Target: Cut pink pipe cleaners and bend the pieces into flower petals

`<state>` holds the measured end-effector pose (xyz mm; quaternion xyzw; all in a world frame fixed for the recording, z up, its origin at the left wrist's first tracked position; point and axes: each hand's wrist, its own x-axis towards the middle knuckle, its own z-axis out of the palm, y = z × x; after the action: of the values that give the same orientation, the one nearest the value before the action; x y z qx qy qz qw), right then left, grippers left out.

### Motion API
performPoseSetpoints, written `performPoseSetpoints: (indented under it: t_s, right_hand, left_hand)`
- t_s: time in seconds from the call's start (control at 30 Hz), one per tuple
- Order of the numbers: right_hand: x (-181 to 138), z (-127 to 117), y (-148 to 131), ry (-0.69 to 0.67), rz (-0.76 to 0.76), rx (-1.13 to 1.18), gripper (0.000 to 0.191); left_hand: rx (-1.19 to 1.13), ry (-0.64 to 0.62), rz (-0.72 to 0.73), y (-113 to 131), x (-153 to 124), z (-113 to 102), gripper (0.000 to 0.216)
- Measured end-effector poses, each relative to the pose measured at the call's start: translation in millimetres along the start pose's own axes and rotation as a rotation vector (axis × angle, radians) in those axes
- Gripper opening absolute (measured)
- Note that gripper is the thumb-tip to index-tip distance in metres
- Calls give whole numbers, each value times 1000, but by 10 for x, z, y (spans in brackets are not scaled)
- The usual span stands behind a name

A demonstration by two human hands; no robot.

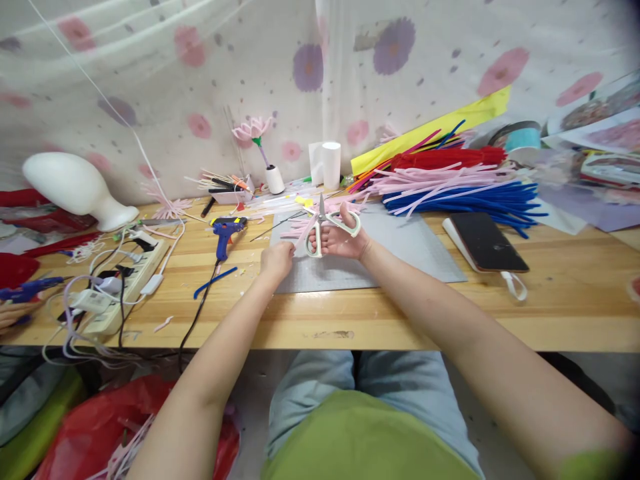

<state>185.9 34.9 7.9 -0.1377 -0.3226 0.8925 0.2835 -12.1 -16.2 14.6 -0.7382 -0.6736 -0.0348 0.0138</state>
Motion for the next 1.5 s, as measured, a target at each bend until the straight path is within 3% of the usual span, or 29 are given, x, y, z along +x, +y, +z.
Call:
performPoseSetpoints:
  t_s: [0.23, 0.47, 0.63, 0.73, 0.87, 0.97, 1.07, 1.13, 1.27, 1.33, 1.43, 1.5]
  right_hand:
    - [-10, 72, -6, 99, -56, 57, 59]
    - [36, 125, 82, 109, 14, 75, 9]
    - [-19, 102, -77, 158, -107, -89, 16]
    - [-164, 19, -291, 274, -215, -385, 19]
    - [-475, -229, -504, 715, -284, -1154, 27]
    - [-759, -446, -551, 900, -106, -1662, 21]
    - [-1013, -596, -562, 909, 56, -1978, 18]
    - [-1128, -637, -582, 886, 163, -2093, 21]
    - [-1185, -598, -653, 819, 273, -2193, 24]
    - [-1147, -554, -676, 804, 346, -2222, 23]
    - [-1078, -522, -681, 944, 428, -2235, 26]
    - [-1060, -546, -682, 1037, 404, -2244, 29]
  left_hand:
    - [15, -33, 23, 52, 55, -65, 27]
    - [35, -44, 18, 26, 99, -1, 28]
    - [67, -25, -32, -85, 112, 38, 29]
    - [87, 17, -46, -167, 139, 50, 32]
    - [77, 83, -34, -179, 228, 35, 37]
    - [40, 110, -11, -125, 298, 22, 40]
    - [15, 228, 10, -56, 320, 49, 43]
    - [-28, 242, 60, 2, 318, 99, 41]
    - [-158, 52, 306, 174, 369, 246, 38]
    - [-204, 19, 367, 278, 439, 310, 44]
    - [-231, 56, 275, 412, 541, 366, 49]
    - [-247, 133, 181, 463, 565, 383, 47]
